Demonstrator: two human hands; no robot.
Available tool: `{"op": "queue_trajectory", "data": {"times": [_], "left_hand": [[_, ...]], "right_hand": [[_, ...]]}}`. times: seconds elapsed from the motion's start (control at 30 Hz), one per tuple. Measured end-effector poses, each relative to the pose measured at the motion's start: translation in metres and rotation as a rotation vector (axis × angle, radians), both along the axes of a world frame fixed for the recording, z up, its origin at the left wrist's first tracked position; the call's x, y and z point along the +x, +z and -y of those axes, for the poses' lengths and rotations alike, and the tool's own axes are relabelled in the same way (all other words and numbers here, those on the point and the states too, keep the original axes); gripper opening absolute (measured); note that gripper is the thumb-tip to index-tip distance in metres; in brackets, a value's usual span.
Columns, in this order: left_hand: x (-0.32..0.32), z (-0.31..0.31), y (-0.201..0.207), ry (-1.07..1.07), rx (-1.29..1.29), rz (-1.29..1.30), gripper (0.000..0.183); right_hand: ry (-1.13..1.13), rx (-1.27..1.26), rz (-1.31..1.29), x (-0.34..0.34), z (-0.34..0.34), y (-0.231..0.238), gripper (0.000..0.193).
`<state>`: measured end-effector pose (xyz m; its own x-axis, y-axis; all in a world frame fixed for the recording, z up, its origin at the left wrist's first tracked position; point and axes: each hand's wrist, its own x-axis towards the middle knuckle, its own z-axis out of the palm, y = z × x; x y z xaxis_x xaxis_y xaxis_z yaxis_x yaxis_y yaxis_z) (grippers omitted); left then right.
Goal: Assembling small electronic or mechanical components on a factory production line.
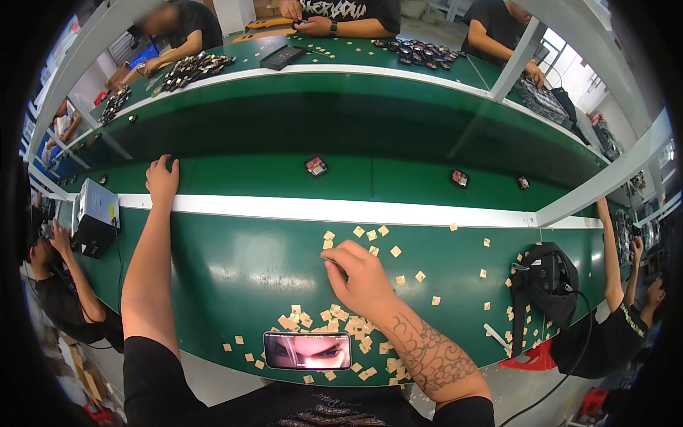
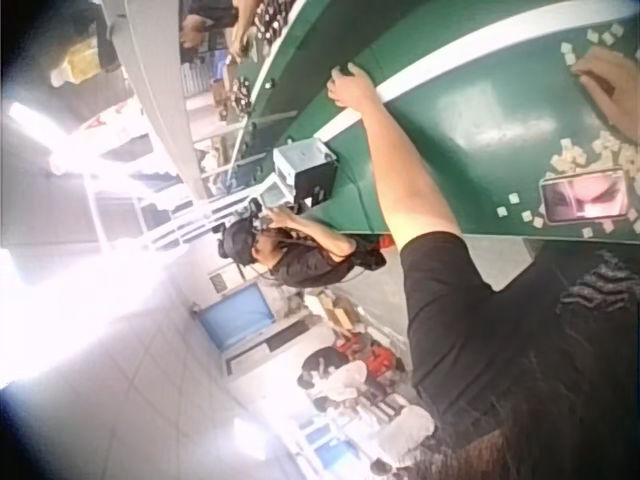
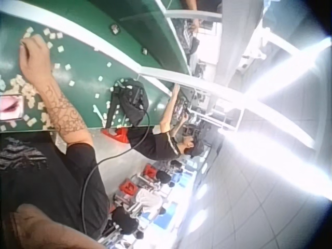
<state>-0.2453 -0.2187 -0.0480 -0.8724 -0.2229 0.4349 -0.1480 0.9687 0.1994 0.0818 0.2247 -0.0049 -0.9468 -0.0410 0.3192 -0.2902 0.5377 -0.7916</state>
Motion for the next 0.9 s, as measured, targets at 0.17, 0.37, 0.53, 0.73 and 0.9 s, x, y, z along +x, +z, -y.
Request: {"op": "queue_trajectory", "data": {"times": [0.17,0.37,0.53,0.73,0.9], "left_hand": [[-0.0004,-0.0004,0.0007,0.012,-0.005,0.013,0.041],[-0.001,0.003,-0.0001,0.003,-0.007,0.013,0.041],[-0.002,0.0023,-0.0002,0.003,-0.041,-0.015,0.042],[-0.0039,0.0063,-0.0011,-0.001,-0.012,-0.002,0.041],[-0.0022,0.0031,0.0002,0.004,-0.011,0.004,0.041]], "right_hand": [[0.018,0.035,-0.077,-0.0018,-0.0003,-0.0031,0.016],[0.024,0.037,-0.067,-0.002,0.0019,0.0005,0.015],[0.01,-0.015,-0.03,-0.0016,0.0032,0.0011,0.017],[0.019,0.012,-0.044,-0.0017,0.0031,-0.0013,0.019],[0.028,0.036,-0.017,-0.001,0.0033,0.0023,0.019]]}}
